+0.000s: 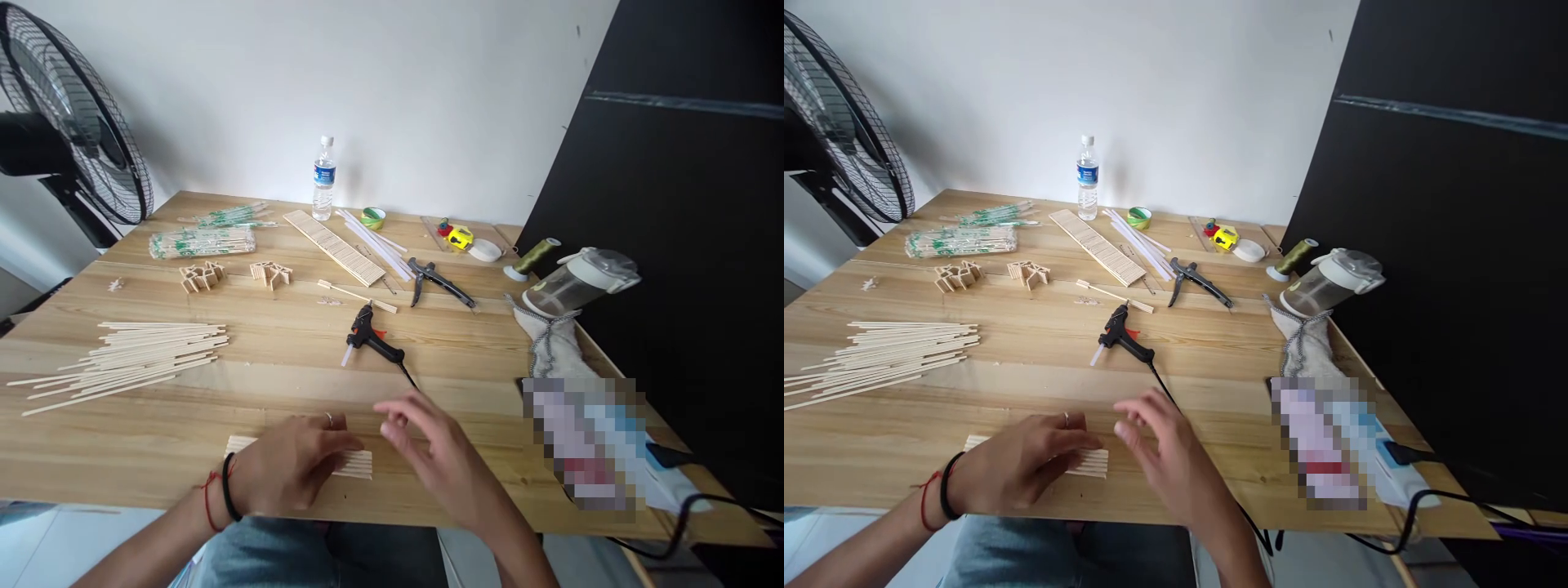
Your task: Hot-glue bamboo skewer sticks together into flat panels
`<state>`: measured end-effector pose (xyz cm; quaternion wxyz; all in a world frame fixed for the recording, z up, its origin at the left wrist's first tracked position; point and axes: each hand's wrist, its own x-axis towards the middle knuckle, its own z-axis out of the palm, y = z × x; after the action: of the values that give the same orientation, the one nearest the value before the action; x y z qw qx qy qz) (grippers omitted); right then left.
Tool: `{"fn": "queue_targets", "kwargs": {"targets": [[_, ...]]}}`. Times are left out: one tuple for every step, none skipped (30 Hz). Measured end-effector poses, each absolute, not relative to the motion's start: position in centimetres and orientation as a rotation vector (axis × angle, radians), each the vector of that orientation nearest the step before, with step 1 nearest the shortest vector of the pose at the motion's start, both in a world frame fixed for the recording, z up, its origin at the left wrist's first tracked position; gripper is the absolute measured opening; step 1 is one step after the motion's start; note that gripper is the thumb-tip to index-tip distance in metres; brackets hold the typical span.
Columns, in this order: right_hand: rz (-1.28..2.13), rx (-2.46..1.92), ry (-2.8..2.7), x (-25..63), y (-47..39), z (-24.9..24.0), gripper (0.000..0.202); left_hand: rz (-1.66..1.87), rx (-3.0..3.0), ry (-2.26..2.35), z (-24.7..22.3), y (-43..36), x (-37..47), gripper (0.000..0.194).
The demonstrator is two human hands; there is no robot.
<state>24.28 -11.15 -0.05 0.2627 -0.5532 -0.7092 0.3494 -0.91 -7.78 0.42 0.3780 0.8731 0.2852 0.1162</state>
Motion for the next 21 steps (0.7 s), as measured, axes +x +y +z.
{"fn": "queue_targets", "kwargs": {"targets": [[1.005,-1.483,-1.925,24.2,-12.5,-0.2,0.020,0.287,2.238,0.752,0.3,-8.4,-1.0,0.036],[1.039,-1.493,-1.928,24.0,-13.7,-0.5,0.023,0.282,2.244,0.771,0.2,-9.0,-1.0,0.036],[1.033,-1.513,-1.926,23.9,-14.6,-0.9,0.031,0.284,2.248,0.790,0.1,-9.4,-1.0,0.037],[1.016,-1.536,-1.923,23.7,-15.2,-1.4,0.040,0.294,2.251,0.813,0.0,-9.6,-0.9,0.038],[0.993,-1.556,-1.918,23.6,-15.7,-1.8,0.045,0.313,2.257,0.836,-0.2,-9.7,-0.8,0.039],[0.968,-1.569,-1.914,23.4,-15.9,-2.2,0.048,0.334,2.265,0.856,-0.3,-9.7,-0.7,0.041],[0.946,-1.574,-1.911,23.3,-16.0,-2.5,0.048,0.357,2.283,0.869,-0.3,-9.6,-0.6,0.042],[0.923,-1.574,-1.908,23.2,-16.0,-2.7,0.047,0.373,2.313,0.875,-0.3,-9.5,-0.5,0.042],[0.897,-1.570,-1.907,23.1,-15.9,-2.8,0.046,0.384,2.350,0.877,-0.3,-9.3,-0.5,0.041],[0.873,-1.564,-1.910,23.0,-15.8,-2.9,0.044,0.403,2.388,0.881,-0.2,-9.2,-0.7,0.039],[0.850,-1.557,-1.915,23.0,-15.8,-3.0,0.043,0.429,2.420,0.896,-0.2,-9.1,-1.1,0.036],[0.829,-1.550,-1.922,23.0,-15.8,-3.0,0.042,0.475,2.435,0.925,-0.1,-9.1,-1.6,0.033],[0.812,-1.544,-1.929,22.9,-15.8,-3.1,0.041,0.549,2.425,0.963,0.0,-9.2,-2.5,0.030],[0.798,-1.537,-1.936,22.9,-15.8,-3.2,0.040,0.625,2.399,1.006,0.0,-9.3,-3.5,0.028],[0.789,-1.529,-1.941,23.0,-15.8,-3.3,0.039,0.677,2.368,1.046,0.0,-9.5,-4.7,0.027],[0.782,-1.521,-1.941,23.0,-15.8,-3.4,0.038,0.709,2.339,1.085,-0.2,-9.7,-6.1,0.028],[0.775,-1.515,-1.937,23.0,-15.8,-3.5,0.037,0.721,2.316,1.131,-0.4,-10.0,-7.6,0.027],[0.769,-1.509,-1.930,23.0,-15.8,-3.7,0.037,0.725,2.298,1.194,-0.7,-10.4,-9.1,0.025],[0.764,-1.501,-1.924,22.9,-15.8,-3.8,0.037,0.722,2.281,1.250,-1.0,-10.8,-10.5,0.024],[0.760,-1.495,-1.920,22.9,-15.7,-3.9,0.037,0.712,2.265,1.293,-1.3,-11.2,-11.8,0.024],[0.757,-1.489,-1.917,22.9,-15.7,-3.9,0.037,0.695,2.249,1.307,-1.7,-11.7,-12.9,0.024]]}}
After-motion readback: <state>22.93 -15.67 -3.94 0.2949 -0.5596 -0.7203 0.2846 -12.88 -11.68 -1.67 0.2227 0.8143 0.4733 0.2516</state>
